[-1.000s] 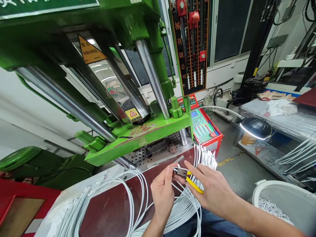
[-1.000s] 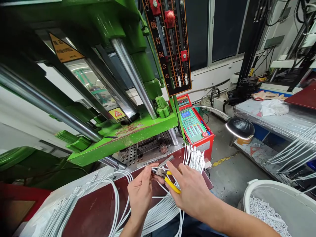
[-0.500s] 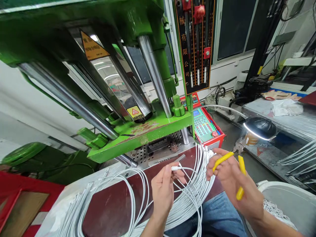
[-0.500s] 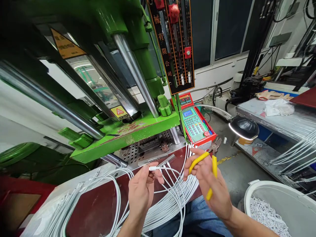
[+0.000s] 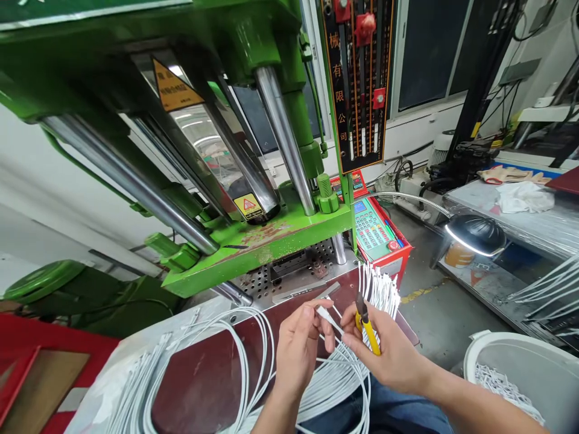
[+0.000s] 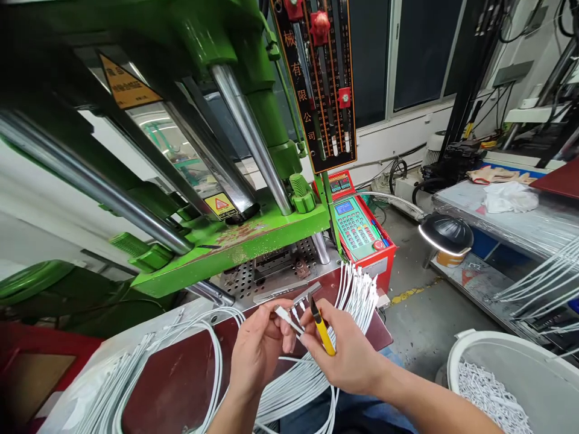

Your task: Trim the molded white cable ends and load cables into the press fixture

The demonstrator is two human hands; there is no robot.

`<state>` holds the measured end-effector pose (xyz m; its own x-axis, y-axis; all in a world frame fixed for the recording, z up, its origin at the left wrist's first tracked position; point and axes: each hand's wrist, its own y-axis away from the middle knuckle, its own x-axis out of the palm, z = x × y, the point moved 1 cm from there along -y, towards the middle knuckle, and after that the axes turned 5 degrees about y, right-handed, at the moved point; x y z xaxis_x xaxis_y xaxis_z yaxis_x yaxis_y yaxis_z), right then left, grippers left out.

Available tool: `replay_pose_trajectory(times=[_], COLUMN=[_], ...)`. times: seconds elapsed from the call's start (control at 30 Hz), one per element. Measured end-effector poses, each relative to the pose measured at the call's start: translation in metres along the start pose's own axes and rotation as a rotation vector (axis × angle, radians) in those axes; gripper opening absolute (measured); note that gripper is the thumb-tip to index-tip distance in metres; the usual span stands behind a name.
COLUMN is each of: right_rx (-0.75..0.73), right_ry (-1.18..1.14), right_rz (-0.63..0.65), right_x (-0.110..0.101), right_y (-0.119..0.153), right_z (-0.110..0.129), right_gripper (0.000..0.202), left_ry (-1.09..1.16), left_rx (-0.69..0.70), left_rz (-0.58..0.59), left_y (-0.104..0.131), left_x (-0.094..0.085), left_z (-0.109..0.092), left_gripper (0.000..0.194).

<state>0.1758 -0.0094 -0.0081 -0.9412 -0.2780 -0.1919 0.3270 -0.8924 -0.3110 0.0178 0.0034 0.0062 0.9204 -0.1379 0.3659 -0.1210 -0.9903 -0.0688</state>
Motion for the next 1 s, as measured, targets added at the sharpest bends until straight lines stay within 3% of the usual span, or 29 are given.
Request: replay_pose_trajectory(times=[0.13, 0.27, 0.4, 0.5, 1.0], right_rx=[-0.118, -0.178, -0.152, -0.146, -0.199], right_ry=[0.155, 0.269, 0.440, 0.594, 0.766], right_rz=[-0.064, -0.088, -0.003, -0.022, -0.101], right_x=[0.004, 0.003, -0.003, -0.009, -0.006], right_y=[-0.001, -0.001, 0.002, 0.003, 0.001], right_z=[0.005, 0.010, 0.014, 0.014, 0.013], right_gripper=[0.006, 0.009, 0.039, 0.061, 0.060], left_ry=[-0.084, 0.011, -0.033, -0.084, -0.166], left_rx=[0.078, -0.020, 0.065, 0.154, 0.260], left_rz=[-0.045, -0.114, -0.133, -0.130, -0.193], left_y=[0.004, 0.008, 0.010, 0.010, 0.008], left_x=[-0.004, -0.002, -0.002, -0.004, -0.008], left_z=[-0.009, -0.013, -0.015, -0.015, -0.012], left_gripper=[0.024, 0.021, 0.011, 0.011, 0.013])
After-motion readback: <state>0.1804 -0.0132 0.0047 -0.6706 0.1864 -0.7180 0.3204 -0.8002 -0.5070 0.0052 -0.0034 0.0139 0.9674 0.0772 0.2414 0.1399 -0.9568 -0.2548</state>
